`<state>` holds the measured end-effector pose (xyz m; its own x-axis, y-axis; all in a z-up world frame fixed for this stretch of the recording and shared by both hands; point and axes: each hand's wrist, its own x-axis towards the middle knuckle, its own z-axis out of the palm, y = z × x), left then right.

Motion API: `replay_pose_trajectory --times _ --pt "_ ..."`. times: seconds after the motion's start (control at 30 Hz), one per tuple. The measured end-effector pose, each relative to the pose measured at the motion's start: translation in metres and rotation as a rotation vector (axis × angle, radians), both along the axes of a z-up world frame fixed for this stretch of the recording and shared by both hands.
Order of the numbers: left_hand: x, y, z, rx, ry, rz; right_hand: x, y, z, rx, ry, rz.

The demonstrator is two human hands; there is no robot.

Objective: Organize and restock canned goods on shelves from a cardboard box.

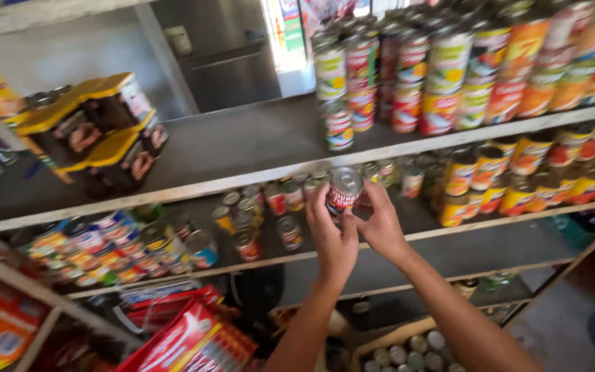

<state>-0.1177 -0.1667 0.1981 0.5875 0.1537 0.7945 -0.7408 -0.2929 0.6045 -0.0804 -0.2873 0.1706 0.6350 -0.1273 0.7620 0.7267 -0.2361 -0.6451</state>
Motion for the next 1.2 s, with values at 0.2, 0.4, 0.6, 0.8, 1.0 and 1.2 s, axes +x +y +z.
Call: replay_pose_trajectory --times 0.2,0.4,0.6,0.8,1.0,1.2 --pt "0.034 0.067 -0.087 -0.029 0.118 -0.062 0.01 0.054 -0.049 -0.146 0.27 0.035" --pt "0.074 0.099 -0.187 -0.217 0.401 -0.16 0.044 0.085 -0.142 -0.182 0.393 0.088" --pt "0.098 0.119 -0.199 -0.091 0.452 0.008 0.075 0.109 -0.164 -0.183 0.407 0.114" --pt "0.112 0.133 -0.223 0.036 0.319 0.226 0.098 0.137 -0.174 -0.313 0.211 0.066" --pt "0.106 0.144 -0.209 -0.107 0.345 0.224 0.124 0.179 -0.19 -0.065 0.507 0.086" --pt "0.128 0.162 -0.23 0.002 0.306 0.155 0.146 0.198 -0.197 -0.158 0.382 -0.078"
